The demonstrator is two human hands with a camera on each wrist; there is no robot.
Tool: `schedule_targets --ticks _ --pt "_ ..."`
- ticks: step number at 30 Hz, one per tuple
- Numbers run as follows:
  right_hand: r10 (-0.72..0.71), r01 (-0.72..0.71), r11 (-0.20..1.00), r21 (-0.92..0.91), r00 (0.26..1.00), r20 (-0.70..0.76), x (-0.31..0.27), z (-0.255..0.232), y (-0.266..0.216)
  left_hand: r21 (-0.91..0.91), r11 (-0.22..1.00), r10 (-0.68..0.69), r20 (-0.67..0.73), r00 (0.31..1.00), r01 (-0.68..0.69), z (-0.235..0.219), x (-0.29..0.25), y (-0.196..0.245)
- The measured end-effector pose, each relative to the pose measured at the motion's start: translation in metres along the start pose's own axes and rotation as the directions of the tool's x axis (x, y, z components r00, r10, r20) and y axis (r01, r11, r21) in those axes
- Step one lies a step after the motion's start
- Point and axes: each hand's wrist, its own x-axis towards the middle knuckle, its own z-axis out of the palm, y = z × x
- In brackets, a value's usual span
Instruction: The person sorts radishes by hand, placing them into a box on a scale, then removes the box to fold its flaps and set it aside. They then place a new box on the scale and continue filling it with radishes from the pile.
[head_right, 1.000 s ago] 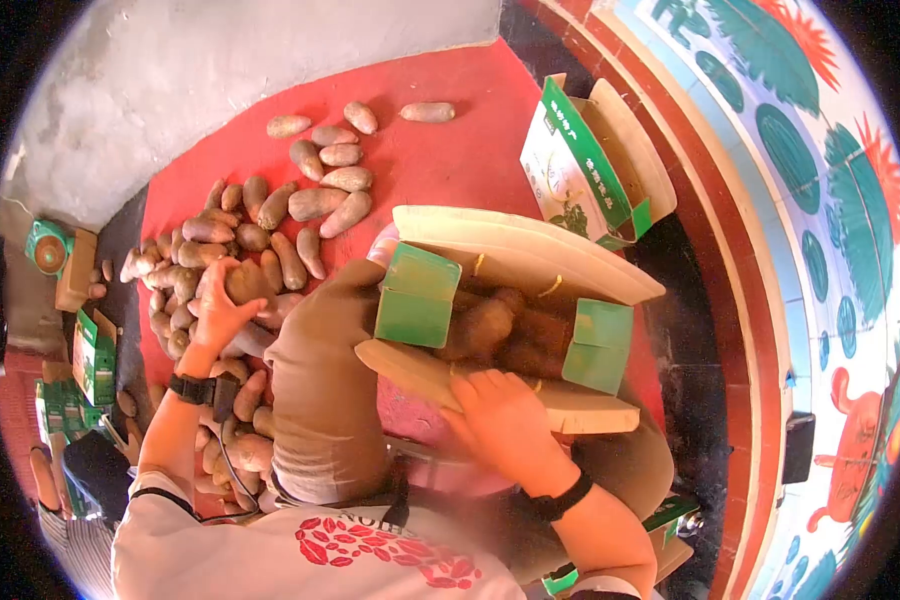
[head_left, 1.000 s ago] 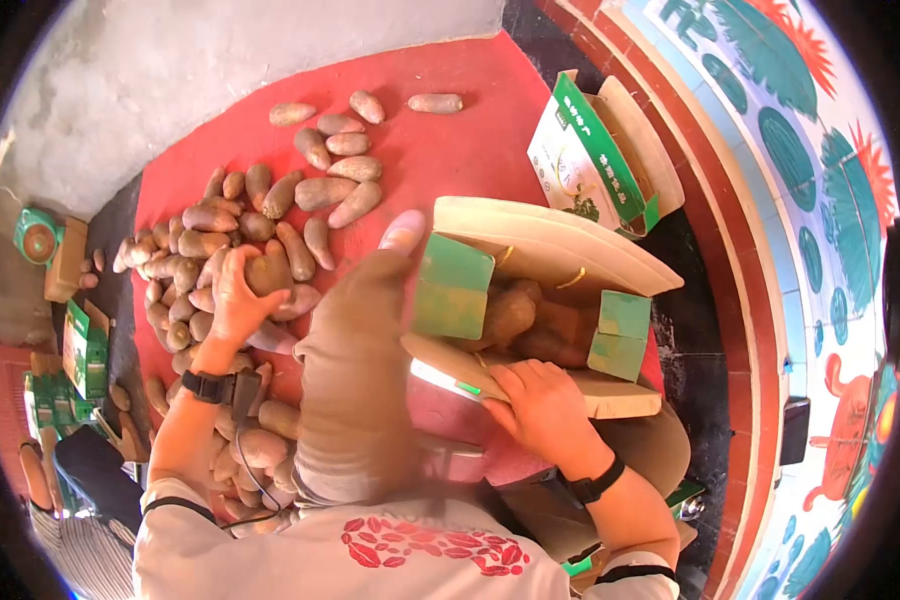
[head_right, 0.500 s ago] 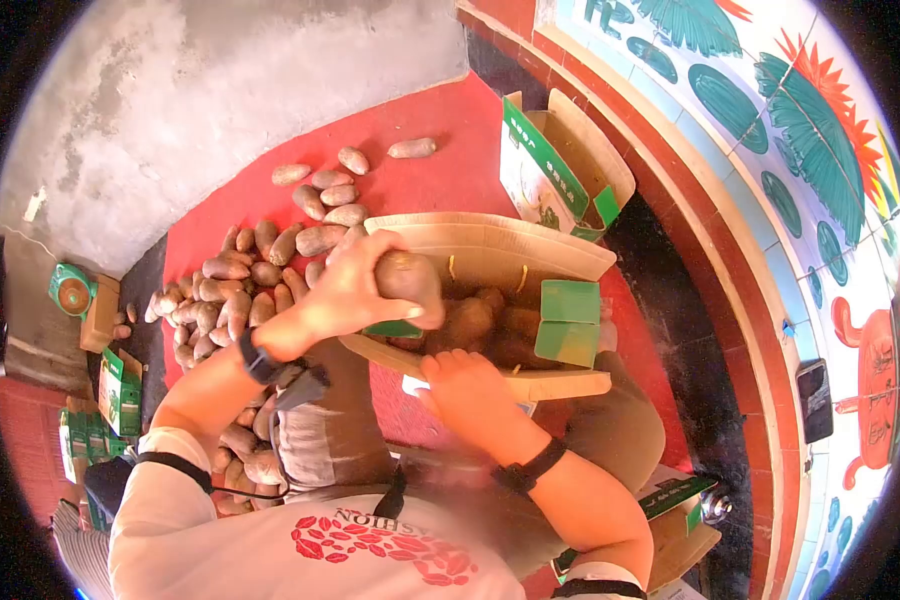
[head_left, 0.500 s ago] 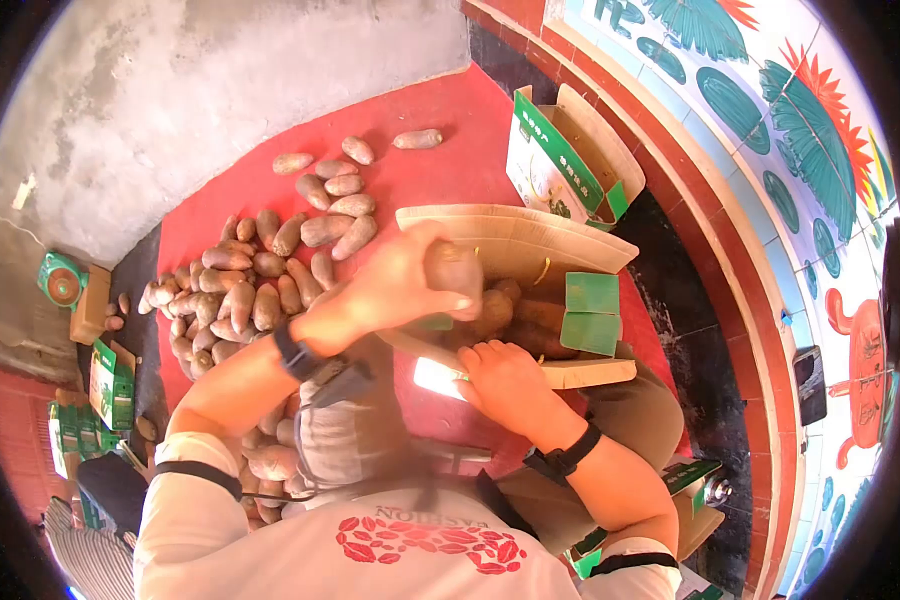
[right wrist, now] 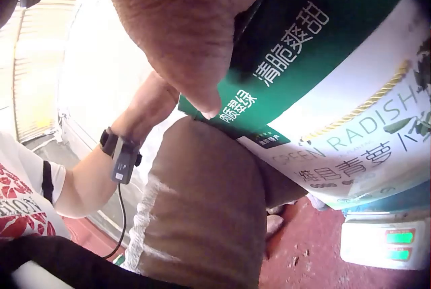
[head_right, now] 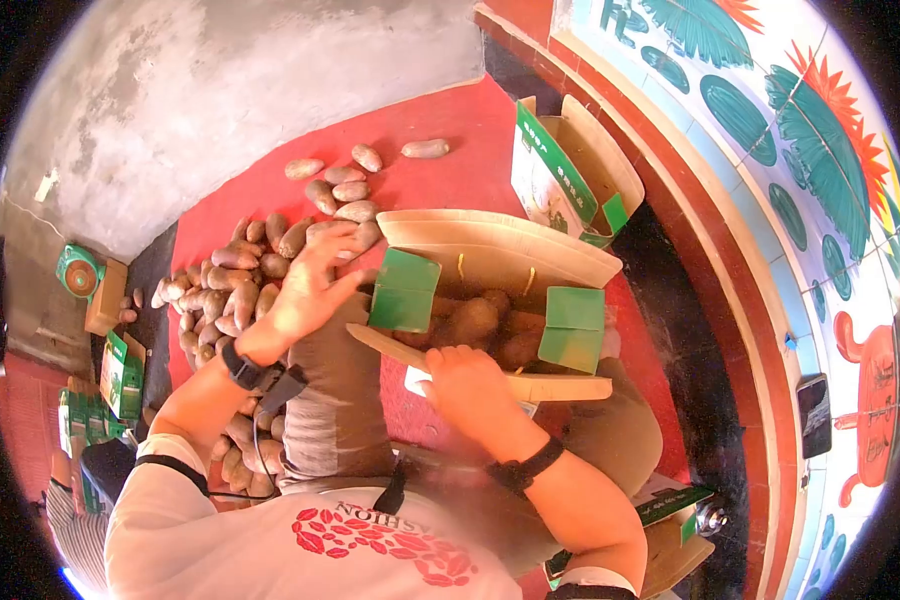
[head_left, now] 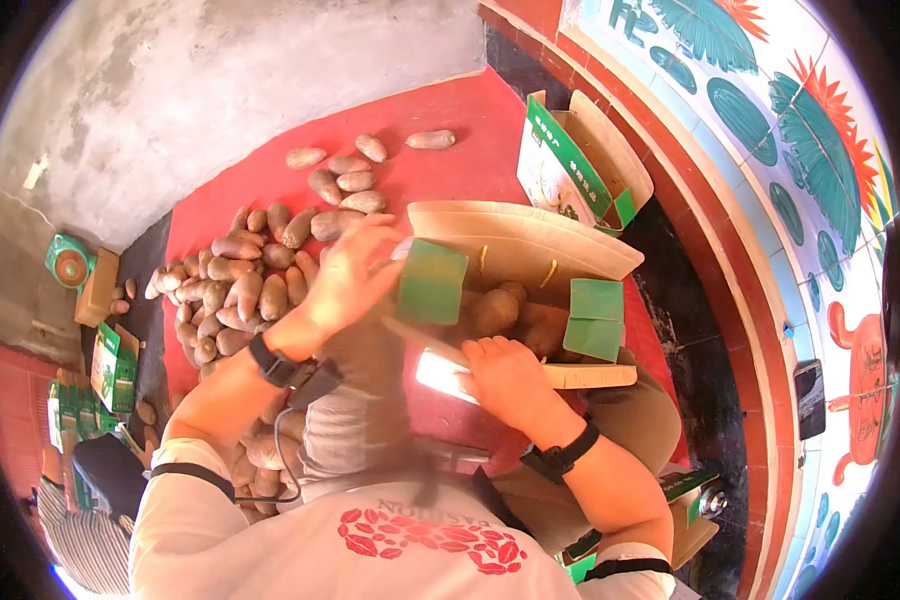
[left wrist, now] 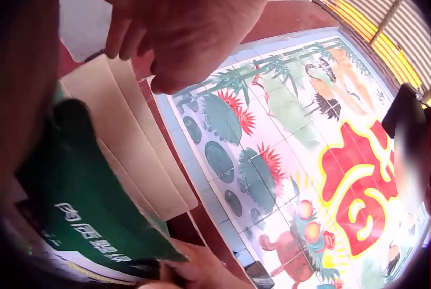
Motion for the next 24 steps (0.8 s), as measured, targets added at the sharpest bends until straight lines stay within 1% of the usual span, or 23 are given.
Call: schedule_targets --ticks 1,3,4,5,6,8,9,10,11,12,13,15,17,18,19,20,21,22,24 --pt "0.007 -0.006 1.000 -0.011 1.000 0.010 0.001 0.001 0.000 0.072 0.997 0.035 -0.059 0.998 -0.031 -0.008 -0.007 -0.006" --pt "0.016 -0.015 0.999 -0.031 0.999 0.035 0.001 0.002 0.002 0.119 0.989 -0.076 -0.072 0.994 0.085 -0.024 -0.025 -0.016" --pt "0.006 -0.006 0.999 -0.038 1.000 0.011 0.001 0.003 0.003 0.143 0.979 -0.133 -0.084 0.988 0.144 -0.032 -0.036 -0.020" --pt "-0.005 0.004 0.999 -0.045 1.000 -0.013 0.001 0.005 0.003 0.110 0.965 -0.230 -0.090 0.969 0.239 -0.034 -0.049 -0.035" --pt "-0.017 0.015 0.999 -0.050 0.999 -0.037 0.001 0.007 0.003 0.157 0.952 -0.250 -0.085 0.964 0.261 -0.036 -0.063 -0.048" --pt "-0.015 0.013 0.999 -0.049 0.999 -0.028 0.002 0.007 0.003 0.250 0.919 -0.294 -0.079 0.952 0.305 -0.038 -0.094 -0.075" --pt "-0.017 0.016 0.999 -0.049 1.000 -0.024 0.003 0.006 0.004 0.305 0.927 -0.198 -0.097 0.975 0.219 -0.036 -0.107 -0.085" --pt "-0.012 0.010 0.999 -0.046 0.999 -0.032 0.005 0.005 0.004 0.258 0.903 -0.351 -0.017 0.936 0.343 -0.036 -0.122 -0.092" --pt "-0.010 0.008 0.999 -0.041 0.999 -0.040 0.006 0.003 0.003 0.219 0.856 -0.492 0.065 0.868 0.468 -0.037 -0.130 -0.085" --pt "-0.009 0.008 0.999 -0.033 0.999 -0.047 0.007 0.002 0.002 0.187 0.787 -0.615 0.151 0.774 0.588 -0.040 -0.140 -0.081" --pt "-0.001 -0.001 0.999 -0.040 0.999 -0.046 0.008 0.001 0.001 0.277 0.744 -0.663 0.183 0.726 0.609 -0.038 -0.159 -0.092" --pt "0.016 -0.019 0.998 -0.054 0.999 -0.043 0.009 -0.002 -0.002 0.447 0.642 -0.756 0.233 0.612 0.623 -0.018 -0.205 -0.134" --pt "0.020 -0.022 0.999 -0.048 0.999 -0.032 0.010 -0.003 -0.003 0.518 0.544 -0.838 0.304 0.453 0.660 -0.013 -0.229 -0.143" --pt "0.026 -0.027 0.999 -0.047 0.999 -0.027 0.011 -0.003 -0.003 0.552 0.499 -0.866 0.338 0.367 0.668 -0.008 -0.241 -0.151" --pt "0.031 -0.032 0.998 -0.050 0.999 -0.015 0.011 -0.003 -0.003 0.654 0.595 -0.802 0.453 0.389 0.467 0.000 -0.270 -0.173" --pt "0.023 -0.024 0.998 -0.050 1.000 -0.021 0.012 -0.003 -0.004 0.700 0.673 -0.724 0.559 0.404 0.238 0.008 -0.300 -0.196" --pt "0.018 -0.020 0.999 -0.050 0.999 -0.027 0.012 -0.003 -0.004 0.716 0.690 -0.693 0.612 0.381 0.104 0.013 -0.316 -0.203" --pt "0.016 -0.018 0.999 -0.050 0.999 -0.032 0.011 -0.003 -0.004 0.720 0.677 -0.714 0.591 0.376 0.154 0.016 -0.329 -0.205" --pt "0.010 -0.012 0.999 -0.042 0.999 -0.038 0.012 -0.002 -0.003 0.722 0.645 -0.754 0.547 0.363 0.252 0.015 -0.341 -0.195"
